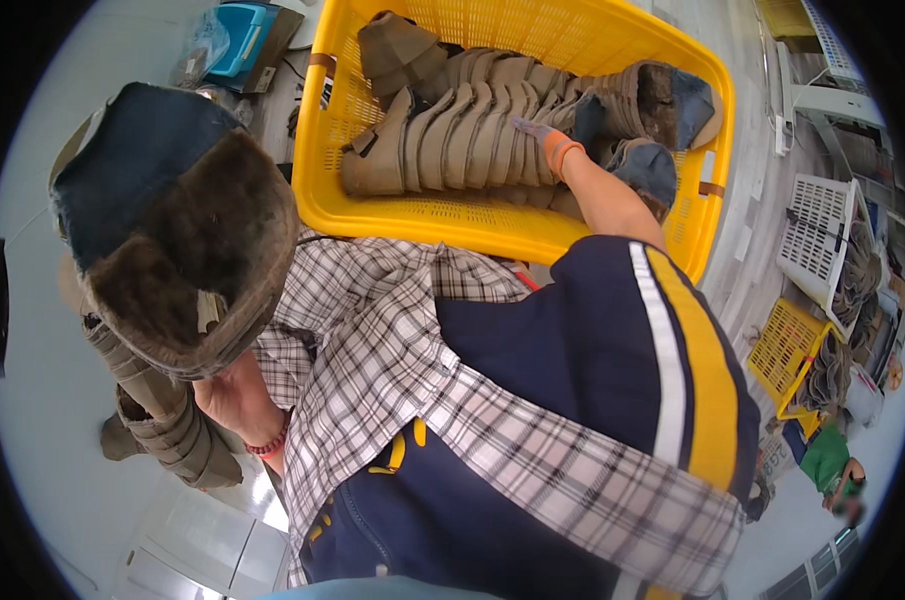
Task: The person trims the fuzzy lining of multiple slipper uppers using shears. They pick each slipper from a yellow crate, cut the interior lining, and place the finished items on a nearby table. The process is repeated for several units.
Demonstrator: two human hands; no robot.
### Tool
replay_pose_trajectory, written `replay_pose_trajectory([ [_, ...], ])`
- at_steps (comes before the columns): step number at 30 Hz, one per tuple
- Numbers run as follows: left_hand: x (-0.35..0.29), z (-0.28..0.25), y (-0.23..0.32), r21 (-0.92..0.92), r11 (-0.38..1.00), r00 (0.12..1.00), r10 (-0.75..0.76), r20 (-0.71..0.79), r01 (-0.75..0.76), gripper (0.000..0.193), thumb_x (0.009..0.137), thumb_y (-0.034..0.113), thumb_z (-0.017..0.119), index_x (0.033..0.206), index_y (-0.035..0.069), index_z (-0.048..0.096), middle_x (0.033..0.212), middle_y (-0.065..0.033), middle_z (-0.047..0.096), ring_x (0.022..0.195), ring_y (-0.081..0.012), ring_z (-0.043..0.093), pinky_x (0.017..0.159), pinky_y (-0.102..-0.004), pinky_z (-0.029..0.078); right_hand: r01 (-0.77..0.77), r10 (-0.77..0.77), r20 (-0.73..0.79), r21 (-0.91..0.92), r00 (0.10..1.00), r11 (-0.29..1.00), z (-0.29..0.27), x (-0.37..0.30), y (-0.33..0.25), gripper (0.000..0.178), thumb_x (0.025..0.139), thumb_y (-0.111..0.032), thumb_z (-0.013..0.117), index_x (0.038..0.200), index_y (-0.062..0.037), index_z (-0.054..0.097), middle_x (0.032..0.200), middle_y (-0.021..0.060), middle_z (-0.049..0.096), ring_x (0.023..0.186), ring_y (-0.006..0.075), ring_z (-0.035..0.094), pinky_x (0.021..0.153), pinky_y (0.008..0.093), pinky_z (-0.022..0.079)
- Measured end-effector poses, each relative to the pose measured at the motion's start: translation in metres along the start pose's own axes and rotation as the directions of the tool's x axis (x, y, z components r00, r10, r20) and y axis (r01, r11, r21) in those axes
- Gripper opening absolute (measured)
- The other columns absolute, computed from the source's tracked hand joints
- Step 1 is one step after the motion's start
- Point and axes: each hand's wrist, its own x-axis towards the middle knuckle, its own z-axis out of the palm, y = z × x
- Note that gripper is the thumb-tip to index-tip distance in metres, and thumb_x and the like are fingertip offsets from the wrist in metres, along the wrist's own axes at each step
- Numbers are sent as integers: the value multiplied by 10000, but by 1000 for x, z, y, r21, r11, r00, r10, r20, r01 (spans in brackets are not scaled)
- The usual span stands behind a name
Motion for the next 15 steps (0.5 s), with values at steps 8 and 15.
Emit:
replay_pose_trajectory([
  [8,-16,-2,9,58,994,994,96,-57,-92,515,782,83,589,1283,25,482,1279,-116,521,1167,-275,475,1058,-496,289,-78,158,41,-730,987,679,-16,-9,-36,578,947,-116,304,1474,-123,68,1539,29,-48,1410,241,-21,1161,389,14],
  [15,-22,11,34,123,977,976,186,-113,-171,391,774,73,587,1159,9,568,1132,-115,606,1110,-257,509,1041,-476,316,200,451,-40,-859,892,-471,50,13,-95,493,931,-72,304,1415,2,247,1505,117,183,1371,289,194,1137,357,172],
])
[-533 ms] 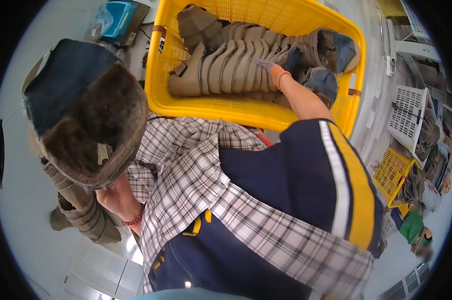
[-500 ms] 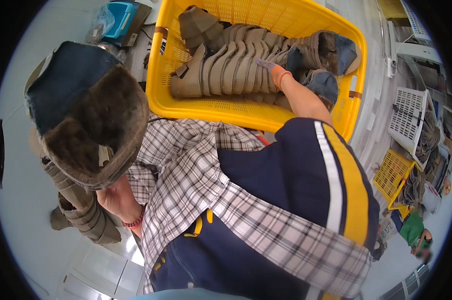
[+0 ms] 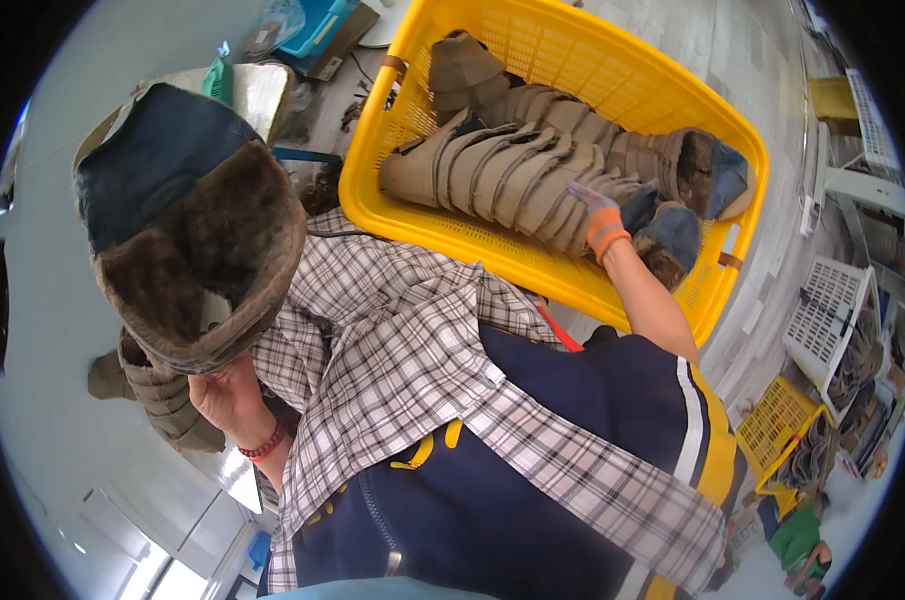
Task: The person trims the fuzzy lining of multiple slipper uppers using shears. They pick each slipper from a yellow crate, cut the interior lining, and place the finished items on a nearby table. The process is repeated for several units.
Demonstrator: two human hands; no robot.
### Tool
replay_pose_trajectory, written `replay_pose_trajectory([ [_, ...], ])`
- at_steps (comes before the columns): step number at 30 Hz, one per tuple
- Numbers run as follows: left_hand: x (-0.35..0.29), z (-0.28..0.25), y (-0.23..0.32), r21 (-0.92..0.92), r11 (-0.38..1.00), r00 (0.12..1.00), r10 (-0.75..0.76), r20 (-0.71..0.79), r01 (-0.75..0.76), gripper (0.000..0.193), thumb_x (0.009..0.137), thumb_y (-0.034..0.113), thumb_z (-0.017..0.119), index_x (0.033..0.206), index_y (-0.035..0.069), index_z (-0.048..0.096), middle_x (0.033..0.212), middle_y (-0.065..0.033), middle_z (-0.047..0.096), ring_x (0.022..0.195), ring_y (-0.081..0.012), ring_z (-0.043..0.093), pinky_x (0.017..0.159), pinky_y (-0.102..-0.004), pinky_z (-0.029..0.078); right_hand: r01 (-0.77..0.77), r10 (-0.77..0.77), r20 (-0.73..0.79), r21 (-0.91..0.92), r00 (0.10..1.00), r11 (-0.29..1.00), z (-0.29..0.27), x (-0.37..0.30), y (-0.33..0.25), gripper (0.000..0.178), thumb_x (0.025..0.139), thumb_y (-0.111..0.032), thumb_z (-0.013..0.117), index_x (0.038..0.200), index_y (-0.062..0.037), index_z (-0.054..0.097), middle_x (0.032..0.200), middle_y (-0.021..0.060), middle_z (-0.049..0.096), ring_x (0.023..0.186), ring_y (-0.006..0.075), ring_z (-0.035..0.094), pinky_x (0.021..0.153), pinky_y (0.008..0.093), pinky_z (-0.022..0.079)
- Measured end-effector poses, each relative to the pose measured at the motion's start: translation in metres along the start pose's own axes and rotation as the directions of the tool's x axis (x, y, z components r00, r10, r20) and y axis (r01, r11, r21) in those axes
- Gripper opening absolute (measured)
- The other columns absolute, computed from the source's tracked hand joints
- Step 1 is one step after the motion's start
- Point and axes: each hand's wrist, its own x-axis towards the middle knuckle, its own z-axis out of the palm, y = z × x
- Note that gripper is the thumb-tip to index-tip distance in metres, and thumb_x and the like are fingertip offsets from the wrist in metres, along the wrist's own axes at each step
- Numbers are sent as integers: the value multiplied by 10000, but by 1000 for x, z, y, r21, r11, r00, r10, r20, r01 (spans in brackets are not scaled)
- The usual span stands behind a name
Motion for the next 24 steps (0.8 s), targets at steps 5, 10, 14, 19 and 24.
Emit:
replay_pose_trajectory([
  [5,-12,-15,18,-30,998,998,63,19,-63,329,768,89,608,1085,2,609,1055,-115,640,1061,-255,546,1033,-451,327,138,-182,-6,-626,983,767,40,-49,-18,454,961,-102,233,1393,15,305,1458,123,304,1325,270,310,1127,352,201],
  [10,-36,-26,40,-13,983,980,179,-81,-181,355,816,134,611,1150,17,582,1169,-129,598,1162,-268,498,1073,-493,245,187,-229,-155,-249,961,950,78,-69,-29,409,984,-136,270,1334,15,417,1390,129,415,1265,253,403,1064,351,326],
  [14,-50,-56,59,54,959,956,281,-87,-277,409,870,189,581,1245,36,524,1303,-123,517,1275,-288,400,1105,-534,175,441,-447,135,-560,884,702,27,-59,-59,434,917,-34,271,1308,45,443,1360,158,445,1257,231,411,1075,318,286],
  [19,-90,-94,83,176,876,863,477,-167,-450,437,871,212,578,1267,45,499,1310,-115,512,1250,-266,428,1064,-508,260,405,-485,92,-694,870,595,81,-87,-103,509,852,14,262,1337,166,274,1410,259,303,1307,317,333,1113,348,238],
  [24,-110,-120,90,251,802,736,597,-320,-541,464,864,192,582,1291,46,474,1318,-104,504,1243,-280,426,1062,-495,269,532,-679,344,-842,649,82,224,-128,-91,451,819,25,581,1245,107,457,1193,189,541,1043,279,571,923,364,486],
])
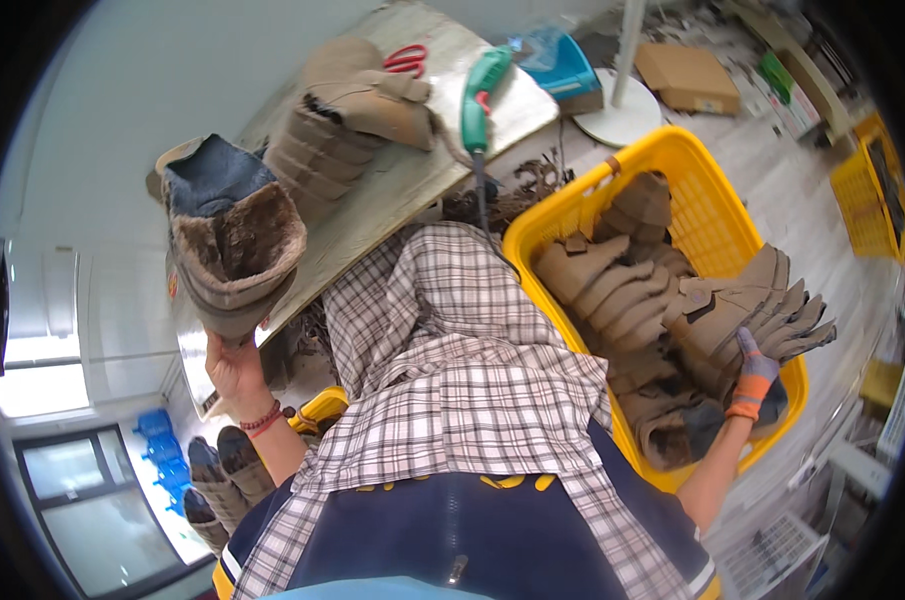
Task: The person trims the fuzzy lining of multiple slipper uppers using shears. They pick each slipper from a yellow crate, cut the interior lining, and place the finished items on a nearby table. The process is repeated for several units.
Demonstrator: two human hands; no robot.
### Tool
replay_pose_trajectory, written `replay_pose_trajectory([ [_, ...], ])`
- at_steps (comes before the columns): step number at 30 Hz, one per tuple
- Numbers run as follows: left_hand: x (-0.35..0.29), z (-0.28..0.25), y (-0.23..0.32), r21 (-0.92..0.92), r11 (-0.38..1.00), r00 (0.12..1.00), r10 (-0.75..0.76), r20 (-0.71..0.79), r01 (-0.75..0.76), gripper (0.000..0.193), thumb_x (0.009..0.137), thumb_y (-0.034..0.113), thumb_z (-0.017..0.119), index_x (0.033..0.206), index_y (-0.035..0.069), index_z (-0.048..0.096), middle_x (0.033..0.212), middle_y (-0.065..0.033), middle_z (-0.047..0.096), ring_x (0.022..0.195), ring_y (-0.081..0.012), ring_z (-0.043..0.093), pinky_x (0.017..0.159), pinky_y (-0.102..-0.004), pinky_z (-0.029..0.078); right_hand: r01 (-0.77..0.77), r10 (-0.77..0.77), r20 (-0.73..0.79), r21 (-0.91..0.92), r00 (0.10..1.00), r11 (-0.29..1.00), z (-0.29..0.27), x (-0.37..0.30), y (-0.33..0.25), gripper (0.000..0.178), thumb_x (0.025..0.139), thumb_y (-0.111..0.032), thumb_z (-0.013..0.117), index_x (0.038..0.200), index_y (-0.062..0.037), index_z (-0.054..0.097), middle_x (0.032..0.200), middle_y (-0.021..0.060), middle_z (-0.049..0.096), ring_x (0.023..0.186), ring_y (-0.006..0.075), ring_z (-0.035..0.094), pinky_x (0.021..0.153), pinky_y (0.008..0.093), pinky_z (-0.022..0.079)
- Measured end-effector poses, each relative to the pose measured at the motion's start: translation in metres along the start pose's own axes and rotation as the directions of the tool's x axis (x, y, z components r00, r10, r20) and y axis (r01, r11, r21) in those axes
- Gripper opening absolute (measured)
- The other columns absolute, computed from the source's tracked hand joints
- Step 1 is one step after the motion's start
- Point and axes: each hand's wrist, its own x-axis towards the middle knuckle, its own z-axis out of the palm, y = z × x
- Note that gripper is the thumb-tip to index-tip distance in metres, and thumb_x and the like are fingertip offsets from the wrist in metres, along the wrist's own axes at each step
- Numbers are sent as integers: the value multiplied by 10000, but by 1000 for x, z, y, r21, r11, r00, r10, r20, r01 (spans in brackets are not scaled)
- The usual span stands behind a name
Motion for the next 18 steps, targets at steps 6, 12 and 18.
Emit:
replay_pose_trajectory([
  [6,3,-8,7,-19,995,995,100,-16,-100,454,860,164,583,1283,36,476,1308,-106,510,1248,-284,419,1086,-502,243,-11,-61,341,205,938,979,78,14,-118,372,759,10,679,1109,85,574,1119,108,603,976,190,596,836,304,513],
  [12,2,-2,-3,7,991,987,133,-92,-133,500,844,152,608,1299,19,449,1284,-106,520,1187,-262,468,1029,-451,316,-31,-366,739,462,566,886,211,-23,-232,390,831,-87,605,1189,46,528,1127,118,603,975,206,615,851,326,513],
  [18,27,3,-50,-15,979,977,204,-68,-205,531,852,39,567,1342,-20,372,1286,-125,501,1181,-255,476,1004,-383,363,438,-355,791,123,499,890,380,-132,-293,512,680,-342,803,966,53,648,925,114,678,847,187,647,747,285,504],
])
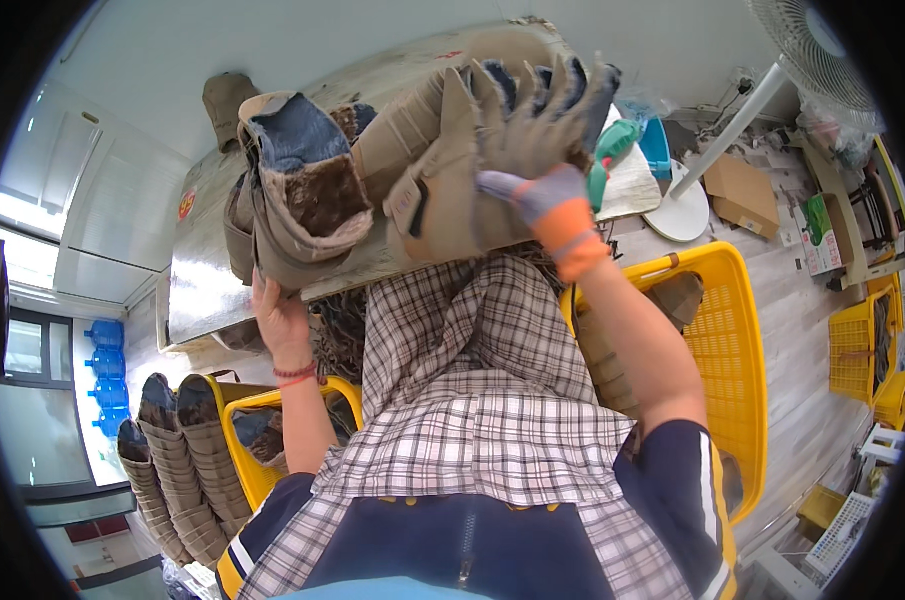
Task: The person trims the fuzzy lining of multiple slipper uppers using shears. They pick each slipper from a yellow crate, cut the interior lining, and place the finished items on a nearby table. The process is repeated for several units.
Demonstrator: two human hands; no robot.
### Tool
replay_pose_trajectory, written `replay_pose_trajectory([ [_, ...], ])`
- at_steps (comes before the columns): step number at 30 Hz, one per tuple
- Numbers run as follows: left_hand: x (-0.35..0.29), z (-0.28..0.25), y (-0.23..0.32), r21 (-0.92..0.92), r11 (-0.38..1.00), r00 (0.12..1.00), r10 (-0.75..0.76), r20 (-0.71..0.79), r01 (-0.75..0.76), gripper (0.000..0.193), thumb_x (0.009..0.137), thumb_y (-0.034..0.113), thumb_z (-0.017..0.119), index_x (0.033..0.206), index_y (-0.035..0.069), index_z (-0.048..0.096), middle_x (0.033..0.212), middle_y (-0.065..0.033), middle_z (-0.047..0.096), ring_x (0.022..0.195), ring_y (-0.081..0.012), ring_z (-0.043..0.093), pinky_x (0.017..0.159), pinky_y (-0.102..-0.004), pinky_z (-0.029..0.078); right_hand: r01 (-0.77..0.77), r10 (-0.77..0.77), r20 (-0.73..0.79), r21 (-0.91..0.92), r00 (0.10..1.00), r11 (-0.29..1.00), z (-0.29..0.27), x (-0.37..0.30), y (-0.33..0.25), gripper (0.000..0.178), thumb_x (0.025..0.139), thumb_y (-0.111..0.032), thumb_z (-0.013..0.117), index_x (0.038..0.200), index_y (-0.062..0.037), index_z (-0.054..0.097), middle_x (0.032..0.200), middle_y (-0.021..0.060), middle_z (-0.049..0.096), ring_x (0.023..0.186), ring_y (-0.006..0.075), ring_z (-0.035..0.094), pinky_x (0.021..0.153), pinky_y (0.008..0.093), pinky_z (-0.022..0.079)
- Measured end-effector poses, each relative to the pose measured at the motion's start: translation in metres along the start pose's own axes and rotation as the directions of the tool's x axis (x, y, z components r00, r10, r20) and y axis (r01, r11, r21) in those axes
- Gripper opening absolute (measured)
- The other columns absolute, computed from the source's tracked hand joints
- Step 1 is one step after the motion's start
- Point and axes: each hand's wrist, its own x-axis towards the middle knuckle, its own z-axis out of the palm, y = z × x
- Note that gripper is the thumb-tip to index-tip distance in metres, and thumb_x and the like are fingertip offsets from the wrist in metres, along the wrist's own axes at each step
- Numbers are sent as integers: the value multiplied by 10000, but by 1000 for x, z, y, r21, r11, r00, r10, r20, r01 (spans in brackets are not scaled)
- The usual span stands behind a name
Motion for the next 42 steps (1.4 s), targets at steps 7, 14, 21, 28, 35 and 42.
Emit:
replay_pose_trajectory([
  [7,87,40,-42,170,982,994,73,85,-87,593,787,-63,609,1328,-30,370,1177,-93,540,1048,-174,511,895,-304,416,-46,49,-9,192,999,980,57,122,32,677,617,-512,805,897,84,645,859,129,683,732,222,631,668,328,497],
  [14,34,23,-37,233,971,999,-47,3,45,456,811,25,632,1234,-19,470,1106,-100,583,1007,-196,545,912,-322,412,295,-242,-296,150,924,944,-29,86,97,498,808,-330,705,1083,70,596,969,101,666,897,140,609,829,249,464],
  [21,47,-17,-74,245,942,973,-222,-67,231,449,895,267,574,1249,1,498,1283,-125,518,1189,-265,455,1027,-421,328,-309,400,-668,259,628,915,-273,-172,383,315,868,-322,599,906,-11,621,724,54,612,630,130,555,592,298,443],
  [28,27,34,-78,369,918,974,-67,-217,146,593,834,321,670,1269,-24,462,1303,-110,485,1215,-284,408,1030,-503,312,-621,957,176,783,233,7,-222,-346,443,529,825,-624,536,625,-134,555,543,12,515,458,159,447,457,302,357],
  [35,5,32,-51,576,790,962,-61,-267,211,411,910,203,546,1226,-47,466,1224,-129,505,1125,-285,487,963,-433,402,-629,906,-37,708,422,321,-137,-225,429,353,909,-384,478,1106,-91,488,1144,44,442,1061,191,340,887,334,281],
  [42,-39,51,-54,746,665,980,140,-140,11,270,895,76,494,1126,-64,500,1053,-154,553,934,-260,580,826,-336,502,-424,857,60,885,512,192,-124,-267,439,399,963,-212,431,1331,-60,456,1382,65,440,1317,208,318,1076,356,277],
])
